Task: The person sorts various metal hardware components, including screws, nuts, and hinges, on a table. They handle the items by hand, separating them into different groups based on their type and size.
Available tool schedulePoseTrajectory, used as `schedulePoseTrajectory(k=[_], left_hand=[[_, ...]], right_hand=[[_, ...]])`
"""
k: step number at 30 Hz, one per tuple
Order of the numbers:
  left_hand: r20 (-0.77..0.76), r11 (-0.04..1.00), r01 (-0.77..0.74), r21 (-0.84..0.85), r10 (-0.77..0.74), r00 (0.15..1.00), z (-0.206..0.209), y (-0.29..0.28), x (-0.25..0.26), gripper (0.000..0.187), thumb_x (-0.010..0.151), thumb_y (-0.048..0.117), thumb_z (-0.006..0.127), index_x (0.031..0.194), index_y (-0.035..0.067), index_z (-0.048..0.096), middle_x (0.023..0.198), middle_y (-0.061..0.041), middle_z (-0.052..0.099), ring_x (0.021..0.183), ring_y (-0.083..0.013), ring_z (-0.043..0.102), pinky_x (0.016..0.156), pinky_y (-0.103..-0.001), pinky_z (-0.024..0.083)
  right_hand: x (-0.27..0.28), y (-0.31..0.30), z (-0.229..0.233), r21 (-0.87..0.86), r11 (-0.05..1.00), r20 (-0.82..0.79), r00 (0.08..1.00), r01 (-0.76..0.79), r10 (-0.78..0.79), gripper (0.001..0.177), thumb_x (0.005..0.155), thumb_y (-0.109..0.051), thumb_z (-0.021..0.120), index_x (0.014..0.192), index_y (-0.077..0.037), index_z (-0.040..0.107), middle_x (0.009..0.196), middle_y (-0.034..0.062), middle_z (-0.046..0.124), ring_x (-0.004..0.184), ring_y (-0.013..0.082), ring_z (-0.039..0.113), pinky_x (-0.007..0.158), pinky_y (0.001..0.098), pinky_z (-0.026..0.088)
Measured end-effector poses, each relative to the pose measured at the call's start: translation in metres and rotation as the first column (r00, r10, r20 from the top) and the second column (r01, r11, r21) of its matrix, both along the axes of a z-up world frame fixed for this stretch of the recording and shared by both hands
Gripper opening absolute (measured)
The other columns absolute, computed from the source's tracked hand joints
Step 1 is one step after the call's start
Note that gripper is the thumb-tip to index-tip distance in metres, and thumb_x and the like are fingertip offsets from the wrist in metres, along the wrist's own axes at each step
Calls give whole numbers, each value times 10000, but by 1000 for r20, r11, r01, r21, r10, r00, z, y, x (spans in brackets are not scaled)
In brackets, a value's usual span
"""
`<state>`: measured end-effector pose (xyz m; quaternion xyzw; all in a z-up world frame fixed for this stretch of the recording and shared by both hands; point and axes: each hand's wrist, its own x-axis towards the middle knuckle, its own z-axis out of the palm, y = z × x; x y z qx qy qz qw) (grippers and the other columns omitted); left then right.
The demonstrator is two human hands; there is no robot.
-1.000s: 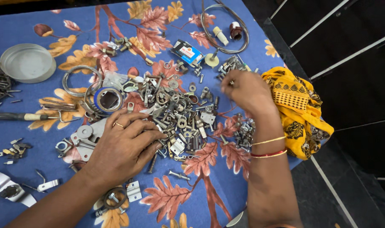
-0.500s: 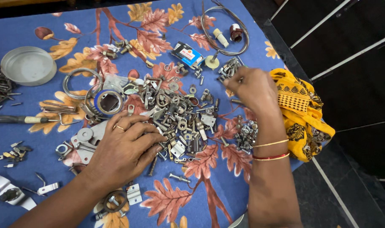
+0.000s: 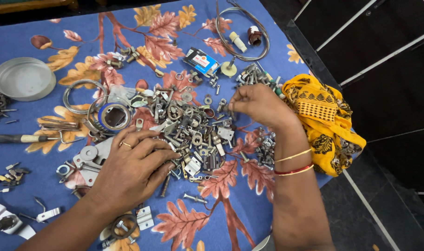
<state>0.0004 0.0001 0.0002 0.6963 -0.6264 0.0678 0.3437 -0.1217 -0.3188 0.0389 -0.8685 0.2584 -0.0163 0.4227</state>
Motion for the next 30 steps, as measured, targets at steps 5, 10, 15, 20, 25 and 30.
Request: schedulePoseTrajectory(k=[5, 10, 15, 20, 25, 30], left_hand=[[-15, 1000, 15, 0, -15, 1000, 1, 0, 1, 251, 805, 211, 746, 1050, 157, 746, 1073, -13, 682, 1184, -270, 567, 1109, -519, 345], [-19, 1000, 9, -7, -9, 1000, 2, -1, 1, 244, 792, 214, 749, 1029, 154, 748, 1062, -19, 688, 1184, -278, 570, 1094, -518, 344], [-18, 1000, 18, -17, -18, 1000, 3, -1, 1, 245, 791, 205, 749, 1030, 148, 747, 1056, -21, 688, 1178, -277, 573, 1092, -514, 352], [-27, 999, 26, -20, -26, 999, 4, 0, 1, 248, 792, 196, 751, 1034, 144, 748, 1046, -16, 688, 1161, -269, 578, 1092, -514, 354], [-33, 999, 29, -18, -30, 999, 4, -1, 1, 239, 790, 203, 752, 1024, 150, 747, 1049, -14, 690, 1162, -275, 578, 1077, -511, 357], [-37, 999, 36, -16, -37, 999, 4, 0, 1, 233, 792, 203, 752, 1019, 151, 746, 1046, -12, 687, 1160, -269, 580, 1075, -510, 359]], right_hand=[[-1, 4, 4, 228, 973, 144, 989, -41, 8, 103, 878, -111, 718, 921, -24, 754, 791, -58, 686, 722, 37, 554, 652, 215, 450], [-1, 12, 20, 270, 961, 103, 990, 62, -93, 94, 884, -147, 734, 902, -59, 760, 642, -90, 517, 570, 20, 393, 491, 201, 311], [0, 17, 26, 344, 936, 106, 988, 70, -113, 80, 887, -153, 735, 889, -74, 736, 622, -99, 491, 546, 17, 374, 471, 196, 273], [0, 13, 17, 320, 947, 118, 990, 42, -84, 62, 891, -143, 727, 882, -83, 737, 662, -78, 552, 554, 27, 406, 494, 195, 326], [-8, -8, 22, 564, 822, 354, 921, -73, -161, 125, 935, -75, 599, 832, -77, 671, 707, 26, 642, 559, 101, 521, 510, 237, 413], [-1, 1, 28, 761, 648, 336, 873, -31, -353, 81, 856, -169, 603, 816, -121, 654, 682, 76, 691, 497, 155, 569, 420, 248, 408]])
